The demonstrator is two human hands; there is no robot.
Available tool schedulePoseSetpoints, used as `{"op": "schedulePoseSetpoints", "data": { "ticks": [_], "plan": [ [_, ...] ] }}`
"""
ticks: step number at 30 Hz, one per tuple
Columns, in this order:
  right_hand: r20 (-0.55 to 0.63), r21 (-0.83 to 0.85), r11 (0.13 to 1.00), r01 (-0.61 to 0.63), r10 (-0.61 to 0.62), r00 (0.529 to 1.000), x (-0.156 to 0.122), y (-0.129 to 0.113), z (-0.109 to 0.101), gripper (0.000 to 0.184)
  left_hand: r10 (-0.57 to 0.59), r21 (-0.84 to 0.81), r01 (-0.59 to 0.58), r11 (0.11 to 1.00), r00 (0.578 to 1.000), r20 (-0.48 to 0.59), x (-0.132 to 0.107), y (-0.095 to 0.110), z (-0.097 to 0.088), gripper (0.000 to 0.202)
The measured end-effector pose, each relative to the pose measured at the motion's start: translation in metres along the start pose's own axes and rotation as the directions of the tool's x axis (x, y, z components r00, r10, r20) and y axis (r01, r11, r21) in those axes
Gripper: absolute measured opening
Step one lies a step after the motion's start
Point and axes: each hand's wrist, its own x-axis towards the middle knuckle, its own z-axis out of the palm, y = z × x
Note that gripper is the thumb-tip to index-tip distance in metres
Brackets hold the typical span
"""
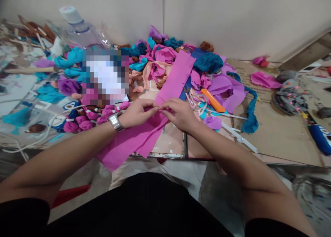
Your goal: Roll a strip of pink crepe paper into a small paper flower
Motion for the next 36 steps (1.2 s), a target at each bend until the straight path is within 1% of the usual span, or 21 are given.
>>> {"op": "schedulePoseSetpoints", "data": {
  "ticks": [3, 12, 18, 24, 28, 33, 36],
  "plan": [
    [-0.010, 0.000, 1.000, -0.002, 0.002, 1.000, 0.0002, -0.0004, 0.0001, 0.006, 0.002, -0.004, -0.002, 1.000, 1.000, 0.002, -0.0001, 0.0001, -0.0002, 0.030],
    [0.020, -0.015, 0.999, -0.047, 0.048, 0.999, -0.0002, -0.0017, -0.0008, 0.006, 0.002, 0.018, -0.002, 1.000, 1.000, 0.000, 0.0001, -0.0008, -0.0003, 0.030],
    [0.012, -0.003, 1.000, -0.029, 0.029, 0.999, 0.0009, -0.0034, -0.0024, 0.008, 0.012, -0.015, -0.012, 1.000, 1.000, -0.010, 0.0004, -0.0009, -0.0002, 0.032],
    [-0.009, -0.005, 0.997, -0.082, 0.082, 0.997, 0.0014, -0.0022, -0.0024, 0.010, 0.016, -0.011, -0.016, 1.000, 1.000, -0.019, 0.0004, -0.0008, -0.0004, 0.033],
    [-0.015, -0.018, 0.996, -0.086, 0.086, 0.996, 0.0013, -0.0018, -0.0026, 0.013, 0.028, 0.035, -0.026, 0.999, 0.999, -0.034, -0.0006, 0.0007, -0.0008, 0.035],
    [-0.019, -0.016, 0.997, -0.073, 0.073, 0.997, 0.0008, -0.0044, -0.0022, 0.014, 0.089, 0.149, -0.079, 0.986, 0.994, -0.060, -0.0028, 0.0046, 0.0002, 0.032],
    [-0.016, -0.010, 0.993, -0.115, 0.115, 0.993, 0.0005, -0.0069, -0.0010, 0.017, 0.112, 0.195, -0.097, 0.976, 0.991, -0.069, -0.0038, 0.0062, 0.0012, 0.032]
  ]
}}
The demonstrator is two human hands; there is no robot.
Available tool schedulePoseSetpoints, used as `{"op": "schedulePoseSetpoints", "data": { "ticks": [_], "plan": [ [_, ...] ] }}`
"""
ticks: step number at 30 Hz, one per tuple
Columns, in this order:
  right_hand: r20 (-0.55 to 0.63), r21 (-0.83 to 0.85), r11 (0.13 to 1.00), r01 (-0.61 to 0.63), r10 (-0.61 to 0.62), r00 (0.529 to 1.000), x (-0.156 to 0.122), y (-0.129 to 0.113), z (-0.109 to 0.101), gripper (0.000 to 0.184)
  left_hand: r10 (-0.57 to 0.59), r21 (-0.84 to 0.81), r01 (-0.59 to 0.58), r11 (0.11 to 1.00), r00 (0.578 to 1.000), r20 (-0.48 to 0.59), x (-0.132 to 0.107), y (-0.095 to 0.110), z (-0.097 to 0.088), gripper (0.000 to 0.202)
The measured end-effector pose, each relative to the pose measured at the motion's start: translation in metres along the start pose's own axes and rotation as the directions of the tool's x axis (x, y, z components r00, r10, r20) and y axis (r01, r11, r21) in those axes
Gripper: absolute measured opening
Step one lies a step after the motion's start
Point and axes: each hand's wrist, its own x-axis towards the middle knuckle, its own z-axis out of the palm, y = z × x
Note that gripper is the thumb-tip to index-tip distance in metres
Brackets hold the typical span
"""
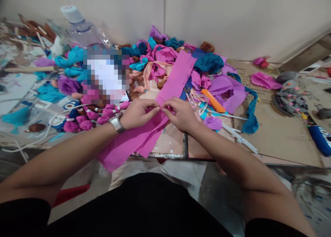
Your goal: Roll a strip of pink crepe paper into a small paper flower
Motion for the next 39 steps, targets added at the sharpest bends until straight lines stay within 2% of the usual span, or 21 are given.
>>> {"op": "schedulePoseSetpoints", "data": {
  "ticks": [6, 16, 23, 27, 34, 39],
  "plan": [
    [-0.002, 0.062, 0.993, -0.103, 0.103, 0.995, -0.0007, -0.0039, 0.0030, 0.014, 0.023, 0.037, -0.023, 0.999, 1.000, -0.003, -0.0005, 0.0011, -0.0003, 0.031],
    [-0.017, 0.155, 0.972, -0.174, 0.179, 0.984, 0.0001, -0.0052, 0.0068, 0.013, 0.106, 0.141, -0.106, 0.984, 0.994, 0.002, -0.0002, -0.0034, 0.0014, 0.034],
    [0.005, 0.181, 0.961, -0.209, 0.212, 0.977, -0.0006, -0.0042, 0.0079, 0.017, 0.118, 0.167, -0.118, 0.979, 0.993, 0.011, -0.0001, -0.0048, 0.0025, 0.033],
    [0.003, 0.178, 0.963, -0.204, 0.207, 0.978, -0.0009, -0.0036, 0.0079, 0.018, 0.114, 0.173, -0.115, 0.978, 0.993, 0.017, -0.0003, -0.0052, 0.0030, 0.034],
    [-0.032, 0.122, 0.985, -0.119, 0.124, 0.992, -0.0005, -0.0045, 0.0062, 0.013, 0.096, 0.161, -0.097, 0.982, 0.995, 0.014, -0.0002, -0.0039, 0.0016, 0.036],
    [-0.024, 0.140, 0.981, -0.137, 0.142, 0.990, -0.0004, -0.0047, 0.0055, 0.013, 0.107, 0.150, -0.108, 0.983, 0.994, 0.012, -0.0006, -0.0037, 0.0026, 0.035]
  ]
}}
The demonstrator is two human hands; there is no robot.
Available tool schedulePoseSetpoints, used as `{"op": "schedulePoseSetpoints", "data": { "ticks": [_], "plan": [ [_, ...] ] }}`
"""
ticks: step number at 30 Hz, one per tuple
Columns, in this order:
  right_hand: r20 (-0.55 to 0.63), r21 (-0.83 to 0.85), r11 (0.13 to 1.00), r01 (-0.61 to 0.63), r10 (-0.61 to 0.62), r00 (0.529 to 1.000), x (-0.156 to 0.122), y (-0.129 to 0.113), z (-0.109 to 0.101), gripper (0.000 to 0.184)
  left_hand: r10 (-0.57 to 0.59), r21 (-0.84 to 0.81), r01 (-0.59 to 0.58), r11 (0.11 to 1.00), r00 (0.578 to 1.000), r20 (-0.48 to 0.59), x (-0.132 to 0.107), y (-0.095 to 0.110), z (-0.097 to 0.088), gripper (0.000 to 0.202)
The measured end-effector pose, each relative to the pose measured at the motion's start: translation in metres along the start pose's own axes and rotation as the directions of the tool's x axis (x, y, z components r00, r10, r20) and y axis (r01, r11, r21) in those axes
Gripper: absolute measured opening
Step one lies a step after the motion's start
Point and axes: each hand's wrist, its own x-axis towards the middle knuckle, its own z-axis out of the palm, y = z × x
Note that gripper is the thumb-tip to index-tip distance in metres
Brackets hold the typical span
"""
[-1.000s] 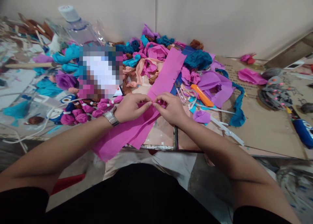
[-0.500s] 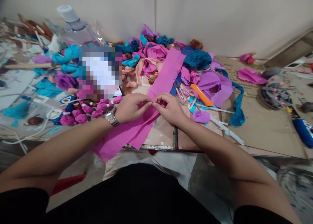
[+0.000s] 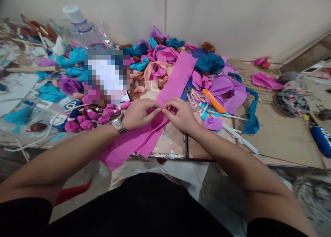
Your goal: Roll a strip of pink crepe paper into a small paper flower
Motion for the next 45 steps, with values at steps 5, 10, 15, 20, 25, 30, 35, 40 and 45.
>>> {"op": "schedulePoseSetpoints", "data": {
  "ticks": [5, 10, 15, 20, 25, 30, 35, 40, 45],
  "plan": [
    [0.004, 0.028, 0.999, -0.037, 0.037, 0.999, 0.0002, 0.0000, -0.0001, 0.011, -0.002, 0.005, 0.002, 1.000, 1.000, -0.010, -0.0003, 0.0008, 0.0010, 0.034],
    [0.025, 0.050, 0.996, -0.070, 0.069, 0.997, 0.0001, -0.0003, 0.0005, 0.010, 0.038, 0.027, -0.037, 0.999, 0.999, -0.031, -0.0008, -0.0008, 0.0034, 0.031],
    [0.072, 0.082, 0.990, -0.114, 0.109, 0.991, 0.0007, 0.0000, 0.0025, 0.011, 0.077, 0.053, -0.075, 0.996, 0.996, -0.051, -0.0008, -0.0025, 0.0069, 0.027],
    [0.114, 0.115, 0.982, -0.148, 0.135, 0.984, 0.0008, 0.0002, 0.0049, 0.013, 0.062, 0.018, -0.061, 0.998, 0.997, -0.037, -0.0003, -0.0008, 0.0057, 0.026],
    [0.139, 0.150, 0.959, -0.242, 0.221, 0.965, -0.0001, 0.0012, 0.0046, 0.017, 0.043, -0.004, -0.043, 0.999, 0.999, -0.020, -0.0002, -0.0011, 0.0020, 0.024],
    [0.118, 0.146, 0.958, -0.245, 0.229, 0.966, -0.0002, -0.0011, 0.0017, 0.014, 0.046, 0.006, -0.046, 0.999, 0.999, -0.016, 0.0003, -0.0042, 0.0025, 0.025],
    [0.112, 0.128, 0.964, -0.232, 0.219, 0.969, 0.0004, -0.0024, 0.0006, 0.013, 0.039, 0.000, -0.039, 0.999, 0.999, 0.006, 0.0008, -0.0041, 0.0019, 0.027],
    [0.105, 0.127, 0.964, -0.235, 0.223, 0.969, 0.0004, -0.0020, 0.0020, 0.014, 0.033, -0.002, -0.033, 0.999, 0.999, 0.011, 0.0010, -0.0012, -0.0005, 0.027],
    [0.097, 0.093, 0.976, -0.196, 0.187, 0.978, 0.0005, -0.0053, 0.0004, 0.013, 0.020, -0.004, -0.020, 1.000, 1.000, 0.008, 0.0004, -0.0015, -0.0023, 0.028]
  ]
}}
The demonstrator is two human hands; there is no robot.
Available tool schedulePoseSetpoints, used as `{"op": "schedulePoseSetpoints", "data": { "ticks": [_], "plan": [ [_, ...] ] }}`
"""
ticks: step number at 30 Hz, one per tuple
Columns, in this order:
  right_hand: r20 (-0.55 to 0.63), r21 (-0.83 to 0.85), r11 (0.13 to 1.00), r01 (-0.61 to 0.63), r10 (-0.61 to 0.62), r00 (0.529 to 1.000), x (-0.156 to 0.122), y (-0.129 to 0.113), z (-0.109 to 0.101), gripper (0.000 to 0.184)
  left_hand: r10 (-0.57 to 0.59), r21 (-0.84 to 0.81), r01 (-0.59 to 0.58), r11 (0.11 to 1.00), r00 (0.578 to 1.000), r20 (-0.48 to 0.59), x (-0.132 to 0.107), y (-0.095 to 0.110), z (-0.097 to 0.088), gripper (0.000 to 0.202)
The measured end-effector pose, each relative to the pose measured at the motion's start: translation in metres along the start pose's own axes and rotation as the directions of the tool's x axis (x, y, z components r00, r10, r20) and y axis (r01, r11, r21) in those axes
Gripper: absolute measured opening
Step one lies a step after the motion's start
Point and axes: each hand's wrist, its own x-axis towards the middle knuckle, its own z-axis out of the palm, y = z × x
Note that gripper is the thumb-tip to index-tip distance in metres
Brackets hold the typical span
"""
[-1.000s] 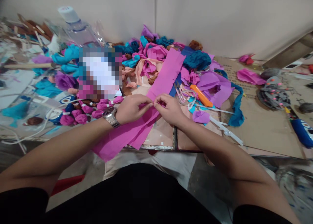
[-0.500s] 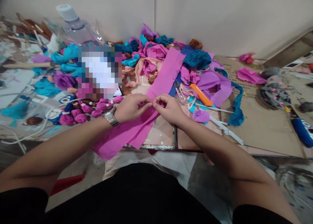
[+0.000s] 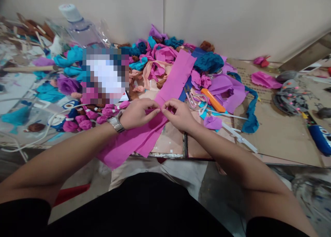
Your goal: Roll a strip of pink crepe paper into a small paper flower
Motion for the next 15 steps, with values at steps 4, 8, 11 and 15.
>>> {"op": "schedulePoseSetpoints", "data": {
  "ticks": [4, 8, 11, 15],
  "plan": [
    [0.005, -0.021, 0.999, 0.036, -0.036, 0.999, 0.0005, 0.0013, 0.0000, 0.014, 0.036, -0.002, -0.036, 0.999, 0.999, -0.017, -0.0004, -0.0018, 0.0014, 0.027],
    [0.027, -0.004, 0.999, 0.053, -0.053, 0.998, 0.0013, 0.0061, 0.0022, 0.007, 0.109, 0.012, -0.109, 0.994, 0.993, -0.037, -0.0003, -0.0005, 0.0040, 0.023],
    [0.048, 0.014, 0.999, 0.048, -0.048, 0.998, 0.0014, 0.0074, 0.0041, 0.007, 0.129, -0.006, -0.129, 0.992, 0.991, -0.029, -0.0005, 0.0026, 0.0041, 0.022],
    [0.043, 0.010, 1.000, 0.018, -0.019, 0.999, 0.0015, 0.0059, 0.0039, 0.009, 0.069, -0.037, -0.069, 0.997, 0.998, -0.009, -0.0007, 0.0047, 0.0012, 0.025]
  ]
}}
